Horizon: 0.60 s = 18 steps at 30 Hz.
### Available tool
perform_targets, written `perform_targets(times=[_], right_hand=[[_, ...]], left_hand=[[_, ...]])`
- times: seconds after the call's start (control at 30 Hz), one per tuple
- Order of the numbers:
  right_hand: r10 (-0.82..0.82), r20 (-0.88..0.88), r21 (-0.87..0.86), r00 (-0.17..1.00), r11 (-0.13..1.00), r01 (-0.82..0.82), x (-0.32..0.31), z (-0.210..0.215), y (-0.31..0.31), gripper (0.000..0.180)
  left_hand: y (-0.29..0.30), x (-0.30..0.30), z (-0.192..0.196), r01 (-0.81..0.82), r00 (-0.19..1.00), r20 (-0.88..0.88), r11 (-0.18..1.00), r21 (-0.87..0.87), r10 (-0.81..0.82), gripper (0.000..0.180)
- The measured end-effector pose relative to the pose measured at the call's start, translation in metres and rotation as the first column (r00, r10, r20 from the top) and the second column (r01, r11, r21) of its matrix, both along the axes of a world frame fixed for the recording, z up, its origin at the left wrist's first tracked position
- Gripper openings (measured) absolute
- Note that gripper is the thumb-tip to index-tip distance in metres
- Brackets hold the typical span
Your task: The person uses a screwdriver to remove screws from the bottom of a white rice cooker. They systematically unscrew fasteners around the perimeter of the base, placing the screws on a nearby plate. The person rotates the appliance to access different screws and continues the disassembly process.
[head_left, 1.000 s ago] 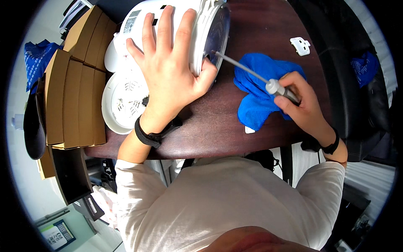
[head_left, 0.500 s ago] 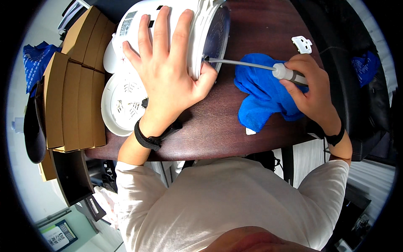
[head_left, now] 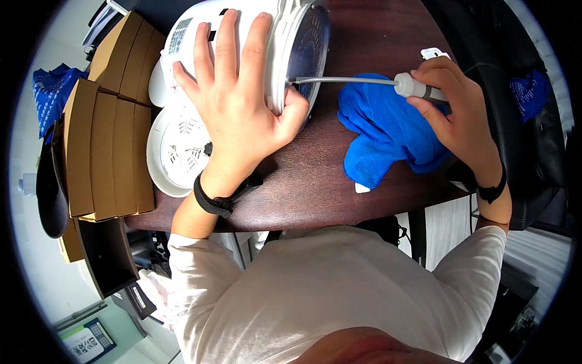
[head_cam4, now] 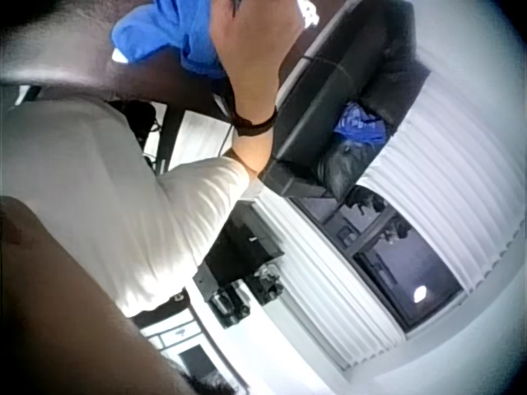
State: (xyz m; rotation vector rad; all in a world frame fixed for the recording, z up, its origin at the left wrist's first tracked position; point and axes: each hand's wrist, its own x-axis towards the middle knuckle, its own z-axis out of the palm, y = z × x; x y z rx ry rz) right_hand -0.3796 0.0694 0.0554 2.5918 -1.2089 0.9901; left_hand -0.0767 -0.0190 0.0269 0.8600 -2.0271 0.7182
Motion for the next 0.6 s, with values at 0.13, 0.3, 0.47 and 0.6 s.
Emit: perform_targets(times=[0.13, 0.3, 0.47, 0.6], right_hand=[[0.049, 0.099, 0.09, 0.994, 0.994, -0.058, 0.002, -0.011, -0.002, 0.028], [-0.014, 0.302, 0.581, 0.953, 0.796, -0.173, 0.019, -0.03, 0.013, 0.022], [-0.241, 0.642, 0.764, 0.728, 0.274, -0.583, 0.036, -0.032, 0.031, 0.021], [-0.426, 0.668, 0.696, 0.61, 0.069, -0.714, 0.044, -0.014, 0.044, 0.02]], left_hand=[[-0.004, -0.007, -0.006, 0.064, 0.993, -0.093, 0.997, -0.034, -0.066, 0.075], [-0.005, -0.005, -0.004, 0.073, 0.995, -0.064, 0.996, -0.044, -0.075, 0.074], [0.027, -0.016, 0.011, -0.021, 0.998, -0.06, 0.989, 0.143, 0.03, 0.073], [0.026, -0.019, 0.01, -0.028, 0.998, -0.06, 0.99, 0.136, 0.036, 0.073]])
